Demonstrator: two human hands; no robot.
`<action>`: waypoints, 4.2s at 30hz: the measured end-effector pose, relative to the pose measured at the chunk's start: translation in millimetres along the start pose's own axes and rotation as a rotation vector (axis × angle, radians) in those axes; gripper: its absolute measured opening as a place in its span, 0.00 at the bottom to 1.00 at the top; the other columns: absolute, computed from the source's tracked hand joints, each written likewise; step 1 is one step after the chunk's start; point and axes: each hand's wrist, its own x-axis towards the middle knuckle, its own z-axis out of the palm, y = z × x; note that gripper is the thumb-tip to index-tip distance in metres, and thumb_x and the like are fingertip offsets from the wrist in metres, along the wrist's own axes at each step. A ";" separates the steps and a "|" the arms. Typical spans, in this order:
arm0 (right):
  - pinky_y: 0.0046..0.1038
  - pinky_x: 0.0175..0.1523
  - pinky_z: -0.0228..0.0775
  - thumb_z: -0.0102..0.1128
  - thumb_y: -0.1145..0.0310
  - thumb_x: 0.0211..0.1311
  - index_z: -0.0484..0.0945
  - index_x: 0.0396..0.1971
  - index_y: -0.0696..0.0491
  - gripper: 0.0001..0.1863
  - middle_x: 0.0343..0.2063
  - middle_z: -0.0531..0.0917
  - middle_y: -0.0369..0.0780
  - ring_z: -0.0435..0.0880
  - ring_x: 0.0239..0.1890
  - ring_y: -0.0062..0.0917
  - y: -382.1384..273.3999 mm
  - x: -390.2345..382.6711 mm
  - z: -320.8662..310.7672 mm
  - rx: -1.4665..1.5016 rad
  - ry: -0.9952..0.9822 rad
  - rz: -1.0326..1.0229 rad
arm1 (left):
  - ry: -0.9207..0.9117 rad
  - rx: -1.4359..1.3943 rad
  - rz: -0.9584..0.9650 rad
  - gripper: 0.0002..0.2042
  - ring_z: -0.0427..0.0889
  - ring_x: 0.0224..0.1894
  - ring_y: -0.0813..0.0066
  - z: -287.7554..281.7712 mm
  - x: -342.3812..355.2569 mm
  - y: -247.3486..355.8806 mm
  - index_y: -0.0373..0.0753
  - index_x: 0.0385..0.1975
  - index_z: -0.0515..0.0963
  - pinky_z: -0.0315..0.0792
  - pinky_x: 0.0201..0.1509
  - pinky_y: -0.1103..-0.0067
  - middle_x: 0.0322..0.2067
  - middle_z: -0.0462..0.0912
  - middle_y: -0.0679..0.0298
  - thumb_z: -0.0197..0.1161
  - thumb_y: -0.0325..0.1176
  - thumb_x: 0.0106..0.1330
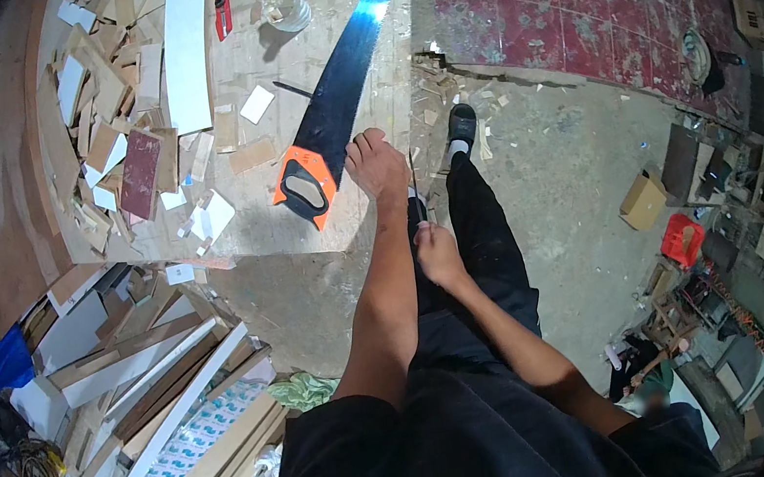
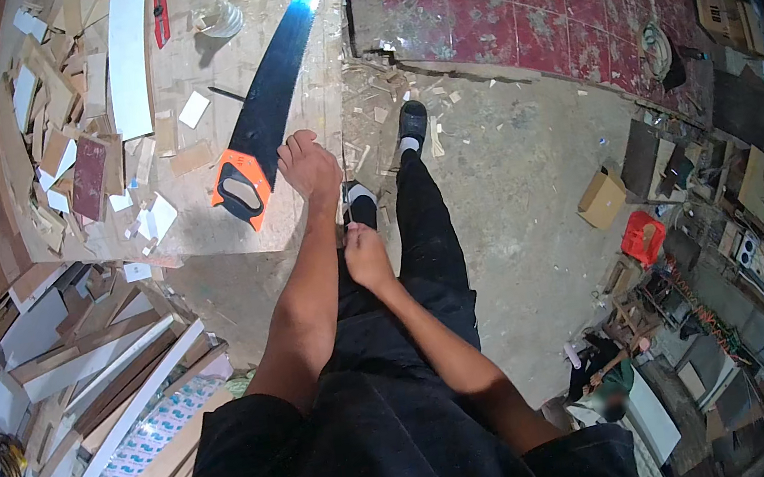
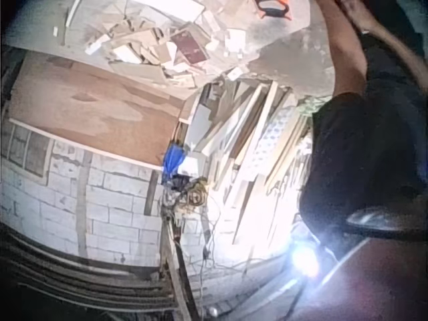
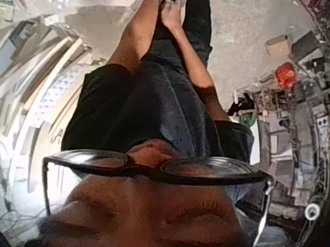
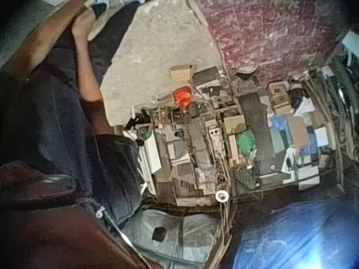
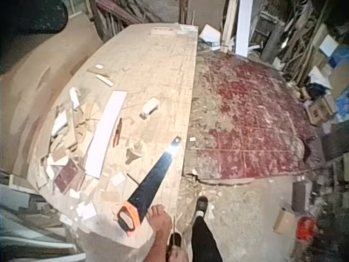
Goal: Cutting and marking small wood pieces with a hand saw and a saw blade in a workshop environment.
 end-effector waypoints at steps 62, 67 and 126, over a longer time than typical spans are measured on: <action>0.17 0.15 0.50 0.62 0.72 0.67 0.78 0.46 0.59 0.11 0.15 0.73 0.27 0.65 0.11 0.08 -48.0 42.1 -58.2 0.530 -0.099 -0.105 | -0.253 -0.981 -0.085 0.06 0.80 0.31 0.71 -83.1 -12.7 -7.3 0.34 0.36 0.80 0.72 0.36 0.76 0.33 0.84 0.61 0.61 0.30 0.67; 0.16 0.15 0.51 0.61 0.72 0.68 0.78 0.49 0.59 0.13 0.16 0.74 0.28 0.64 0.11 0.07 -110.6 -11.2 -93.8 0.529 -0.185 -0.119 | -0.418 -1.170 0.114 0.14 0.85 0.36 0.71 -183.3 -12.4 -0.4 0.32 0.40 0.85 0.76 0.40 0.77 0.35 0.86 0.56 0.73 0.21 0.52; 0.20 0.12 0.53 0.65 0.65 0.66 0.81 0.39 0.60 0.13 0.12 0.72 0.28 0.65 0.07 0.11 -62.9 12.6 -70.0 0.418 -0.120 -0.069 | -0.447 -0.933 -0.006 0.12 0.83 0.38 0.62 -168.1 -15.4 -16.3 0.38 0.34 0.86 0.76 0.45 0.77 0.37 0.87 0.59 0.75 0.24 0.48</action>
